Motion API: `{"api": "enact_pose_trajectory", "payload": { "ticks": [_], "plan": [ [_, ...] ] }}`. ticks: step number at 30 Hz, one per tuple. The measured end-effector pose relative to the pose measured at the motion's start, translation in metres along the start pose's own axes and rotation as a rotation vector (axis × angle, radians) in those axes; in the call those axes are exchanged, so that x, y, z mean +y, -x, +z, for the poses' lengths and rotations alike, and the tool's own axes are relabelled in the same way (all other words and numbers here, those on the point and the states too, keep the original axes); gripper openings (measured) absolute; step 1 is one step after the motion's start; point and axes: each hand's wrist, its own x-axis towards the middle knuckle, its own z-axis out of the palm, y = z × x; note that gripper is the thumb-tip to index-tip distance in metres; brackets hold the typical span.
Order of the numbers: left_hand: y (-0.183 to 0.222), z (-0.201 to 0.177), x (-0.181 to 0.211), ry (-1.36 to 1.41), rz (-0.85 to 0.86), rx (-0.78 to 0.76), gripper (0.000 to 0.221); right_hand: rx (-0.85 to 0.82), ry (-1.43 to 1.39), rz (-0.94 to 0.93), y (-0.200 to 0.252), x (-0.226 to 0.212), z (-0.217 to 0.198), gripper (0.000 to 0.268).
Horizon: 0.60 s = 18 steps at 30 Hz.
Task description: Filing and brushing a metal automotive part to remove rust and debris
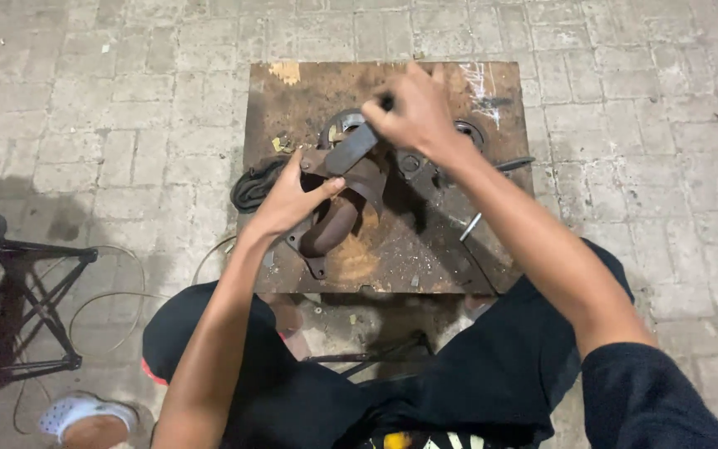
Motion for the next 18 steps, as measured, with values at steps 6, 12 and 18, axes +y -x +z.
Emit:
{"api": "enact_pose_trajectory", "payload": {
  "ticks": [6,12,18],
  "plan": [
    [-0.006,0.005,-0.009,0.042,0.031,-0.02,0.132,-0.079,-0.213,0.139,-0.012,0.083,0.005,0.037],
    [-0.004,0.006,-0.016,0.08,0.001,-0.011,0.122,0.027,-0.138,-0.177,0.005,0.021,-0.003,0.038],
    [-0.007,0.014,-0.017,0.241,-0.025,0.016,0.105,-0.048,-0.239,-0.025,-0.009,0.048,-0.014,0.037]
  ]
}}
